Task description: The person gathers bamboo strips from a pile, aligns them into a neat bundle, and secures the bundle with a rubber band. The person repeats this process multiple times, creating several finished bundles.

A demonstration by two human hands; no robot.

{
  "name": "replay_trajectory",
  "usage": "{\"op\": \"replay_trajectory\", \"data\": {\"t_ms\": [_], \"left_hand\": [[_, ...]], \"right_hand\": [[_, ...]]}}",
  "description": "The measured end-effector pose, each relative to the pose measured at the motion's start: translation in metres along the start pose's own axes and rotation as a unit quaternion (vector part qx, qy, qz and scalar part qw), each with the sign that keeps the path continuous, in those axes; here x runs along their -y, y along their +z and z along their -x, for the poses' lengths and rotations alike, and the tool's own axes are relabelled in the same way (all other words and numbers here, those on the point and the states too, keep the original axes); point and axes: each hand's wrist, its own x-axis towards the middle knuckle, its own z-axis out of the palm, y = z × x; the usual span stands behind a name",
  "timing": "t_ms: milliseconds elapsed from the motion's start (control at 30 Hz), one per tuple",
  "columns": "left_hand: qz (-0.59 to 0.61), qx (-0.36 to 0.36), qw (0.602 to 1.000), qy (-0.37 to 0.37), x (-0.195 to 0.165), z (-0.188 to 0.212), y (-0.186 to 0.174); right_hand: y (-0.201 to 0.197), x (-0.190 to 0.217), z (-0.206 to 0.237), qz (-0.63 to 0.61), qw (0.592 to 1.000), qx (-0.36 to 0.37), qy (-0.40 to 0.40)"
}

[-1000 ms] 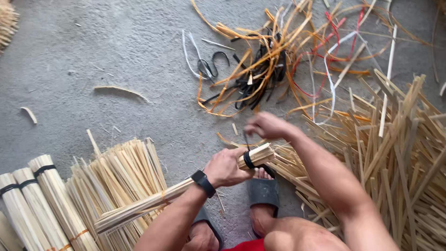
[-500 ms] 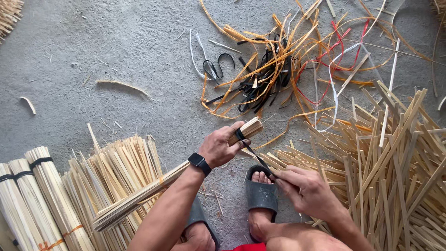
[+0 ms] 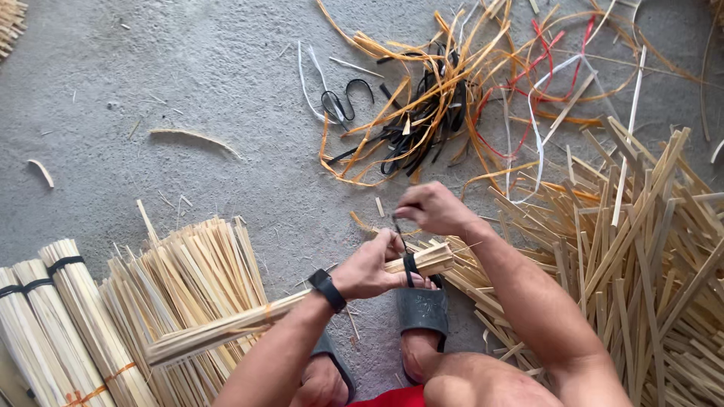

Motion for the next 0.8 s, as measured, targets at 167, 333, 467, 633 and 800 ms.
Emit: {"op": "replay_trajectory", "data": {"t_ms": [167, 333, 467, 633, 800], "left_hand": [[0.001, -0.085, 0.996, 0.005, 0.015, -0.018, -0.002], [0.095, -0.057, 0.994, 0.002, 0.015, -0.02, -0.029], [0.111, -0.067, 0.992, 0.0, 0.006, -0.019, -0.026], [-0.025, -0.148, 0.989, 0.005, -0.001, -0.022, -0.024], [-0.048, -0.16, 0.986, -0.018, -0.007, -0.022, -0.023]], "right_hand": [[-0.01, 0.083, 0.047, 0.216, 0.97, 0.06, -0.097], [-0.007, 0.1, 0.081, 0.134, 0.985, -0.092, -0.064], [0.021, 0.084, 0.081, 0.129, 0.975, -0.178, -0.021], [0.06, 0.072, 0.085, 0.106, 0.946, -0.306, -0.005], [0.078, 0.07, 0.076, 0.123, 0.93, -0.344, -0.029]]}}
